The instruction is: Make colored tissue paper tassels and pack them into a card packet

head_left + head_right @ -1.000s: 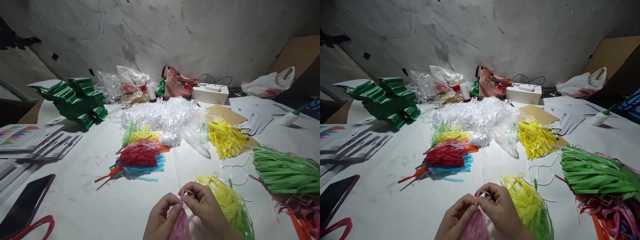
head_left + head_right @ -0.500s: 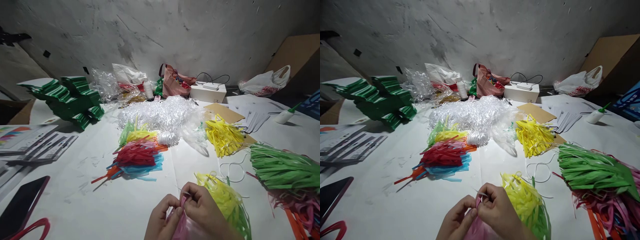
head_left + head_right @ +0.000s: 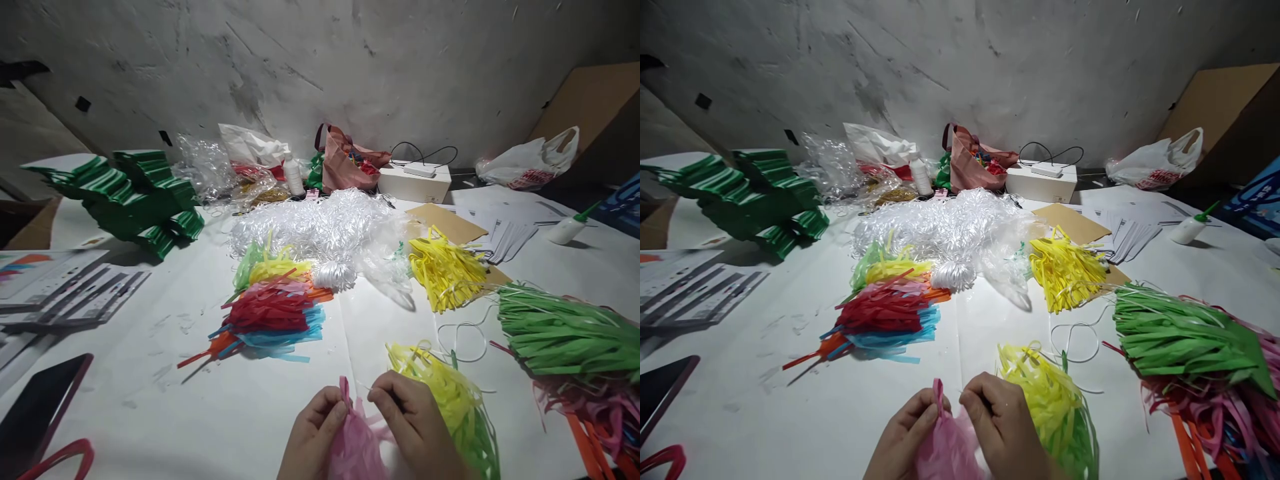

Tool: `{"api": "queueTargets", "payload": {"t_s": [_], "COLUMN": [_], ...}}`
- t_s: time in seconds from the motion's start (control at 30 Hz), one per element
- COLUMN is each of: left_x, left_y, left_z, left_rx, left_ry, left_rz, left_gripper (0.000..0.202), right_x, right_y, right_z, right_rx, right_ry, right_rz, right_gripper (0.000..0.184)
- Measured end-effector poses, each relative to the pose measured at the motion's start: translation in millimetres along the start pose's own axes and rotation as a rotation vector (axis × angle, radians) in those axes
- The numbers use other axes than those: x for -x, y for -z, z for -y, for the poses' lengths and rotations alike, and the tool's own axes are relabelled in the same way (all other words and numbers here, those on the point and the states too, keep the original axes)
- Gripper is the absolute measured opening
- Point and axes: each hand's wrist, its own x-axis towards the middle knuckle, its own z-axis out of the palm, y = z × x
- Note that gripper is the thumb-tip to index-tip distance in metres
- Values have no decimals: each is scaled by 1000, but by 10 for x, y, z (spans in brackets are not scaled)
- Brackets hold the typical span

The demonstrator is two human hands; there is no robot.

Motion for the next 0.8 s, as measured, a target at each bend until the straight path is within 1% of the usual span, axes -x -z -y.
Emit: {"api": "queueTargets", "payload": {"t_s": [0.13,0.2,0.3,0.37,0.43,0.5,0.53,0.57,0.63,0.67,0.7,0.73,0.8], "left_x": [23,38,54,55,51,46,45,42,33,24,11,-3,-35], "left_y": [-44,-55,-44,-20,8,32,42,51,75,94,120,154,240], "left_z": [-27,-53,-71,-64,-53,-47,-48,-53,-81,-105,-138,-175,-254], "left_rx": [-1,-68,-205,-282,-326,-329,-319,-311,-329,-347,-358,-359,-329], "left_ry": [-13,-47,-146,-216,-264,-295,-313,-336,-385,-412,-436,-454,-469], "left_rz": [23,72,151,174,111,0,-37,-45,20,49,51,27,-68], "left_gripper": [34,31,29,29,28,32,33,30,24,25,27,28,29], "right_x": [5,-15,-44,-53,-57,-61,-63,-64,-61,-56,-52,-53,-81], "right_y": [-36,-65,-111,-136,-158,-181,-195,-206,-204,-176,-122,-40,188], "right_z": [40,46,35,21,7,-8,-16,-27,-63,-93,-136,-193,-344], "right_rx": [30,28,8,12,30,54,68,85,138,178,229,292,452], "right_ry": [18,3,-3,3,10,20,25,24,13,10,10,17,46], "right_rz": [63,86,124,128,111,117,131,153,205,224,236,225,131], "right_gripper": [30,27,24,24,26,27,28,29,31,32,32,32,31]}}
